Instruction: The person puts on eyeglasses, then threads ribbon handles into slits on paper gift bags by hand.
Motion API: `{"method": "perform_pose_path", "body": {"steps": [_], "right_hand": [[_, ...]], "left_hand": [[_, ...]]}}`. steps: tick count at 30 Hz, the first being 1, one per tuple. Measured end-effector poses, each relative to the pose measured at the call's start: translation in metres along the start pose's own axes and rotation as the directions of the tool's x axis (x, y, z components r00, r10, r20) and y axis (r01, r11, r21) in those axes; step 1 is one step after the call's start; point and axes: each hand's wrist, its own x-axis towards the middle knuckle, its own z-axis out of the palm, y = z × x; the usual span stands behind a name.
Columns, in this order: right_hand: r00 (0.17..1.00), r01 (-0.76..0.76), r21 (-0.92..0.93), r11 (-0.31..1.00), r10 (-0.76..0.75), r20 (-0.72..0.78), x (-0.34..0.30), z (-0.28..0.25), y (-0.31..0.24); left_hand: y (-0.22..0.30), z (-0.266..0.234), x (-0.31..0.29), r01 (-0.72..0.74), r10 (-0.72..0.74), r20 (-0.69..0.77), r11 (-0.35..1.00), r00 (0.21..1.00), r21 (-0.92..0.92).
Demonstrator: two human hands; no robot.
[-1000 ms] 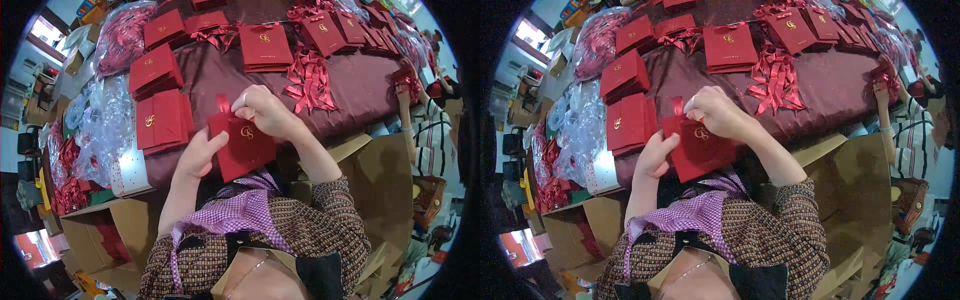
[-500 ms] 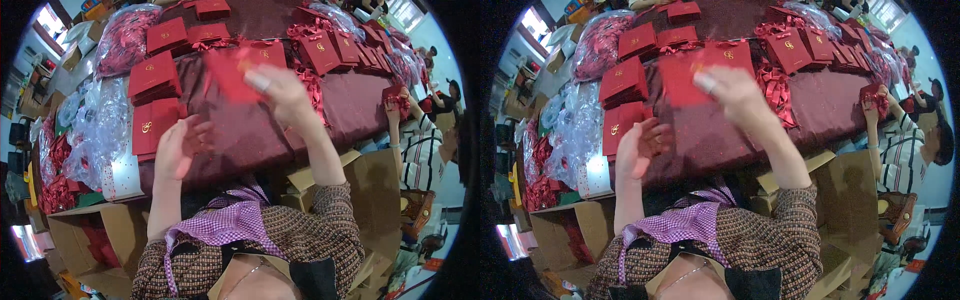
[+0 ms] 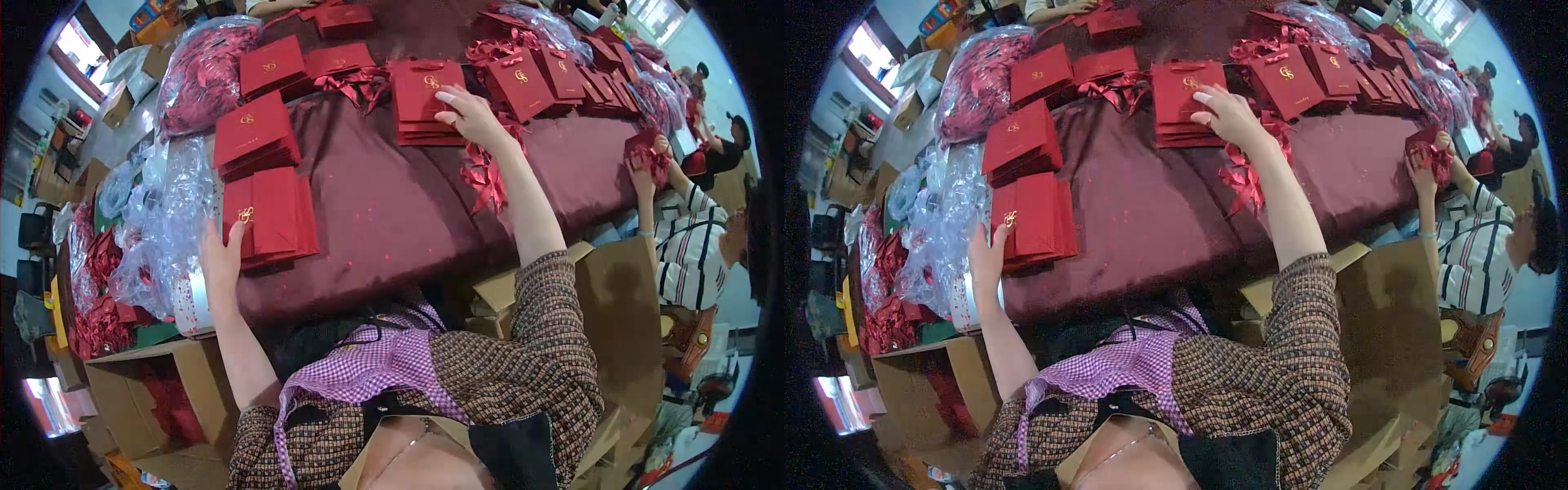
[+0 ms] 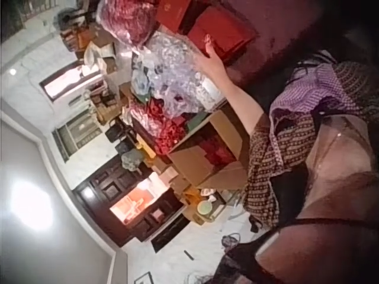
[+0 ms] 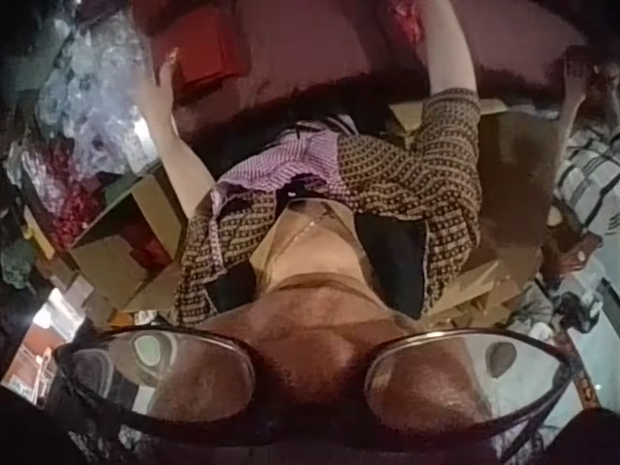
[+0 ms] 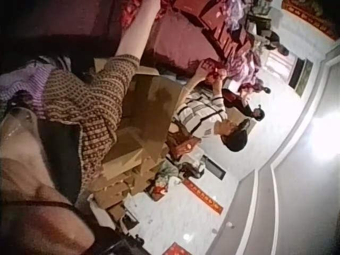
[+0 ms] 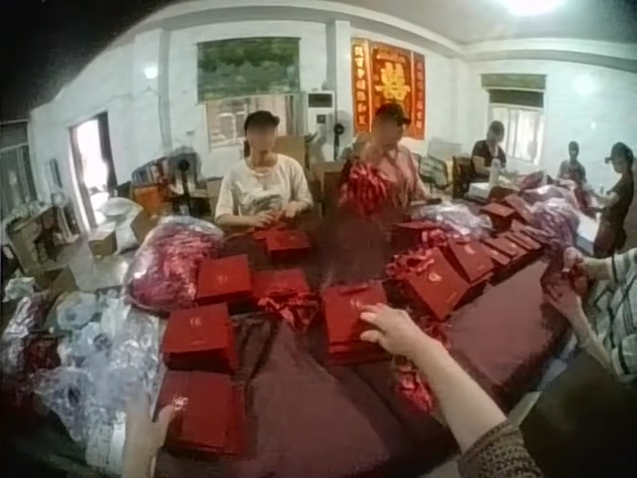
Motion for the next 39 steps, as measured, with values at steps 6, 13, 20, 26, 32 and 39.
{"method": "perform_pose_path", "body": {"steps": [6, 13, 20, 26, 32, 39], "right_hand": [[0.854, -0.517, 0.282, 0.808, 0.507, 0.114, -0.045, -0.070, -0.029], [0.851, -0.442, -0.029, 0.896, 0.430, 0.303, -0.095, -0.049, -0.062], [0.959, -0.271, 0.127, 0.954, 0.256, 0.121, -0.102, -0.011, -0.132], [0.986, -0.166, 0.480, 0.862, 0.150, 0.071, -0.090, -0.005, -0.161], [0.972, -0.157, 0.657, 0.738, 0.233, -0.029, -0.063, -0.034, -0.153], [0.973, -0.215, 0.348, 0.912, 0.171, 0.153, -0.068, -0.053, -0.146]], "left_hand": [[0.013, 0.007, 0.000, 0.029, -0.025, 0.055, 0.997, 0.998, -0.066], [0.027, 0.021, -0.008, -0.169, 0.180, -0.138, 0.982, 0.974, 0.089], [0.062, 0.027, -0.023, -0.223, 0.221, -0.078, 0.975, 0.972, -0.017], [0.077, 0.027, -0.030, -0.367, 0.378, -0.188, 0.926, 0.907, 0.093], [0.074, 0.030, -0.027, -0.307, 0.306, -0.119, 0.952, 0.944, 0.016], [0.075, 0.023, -0.023, -0.013, 0.043, 0.102, 0.960, 0.994, -0.281]]}}
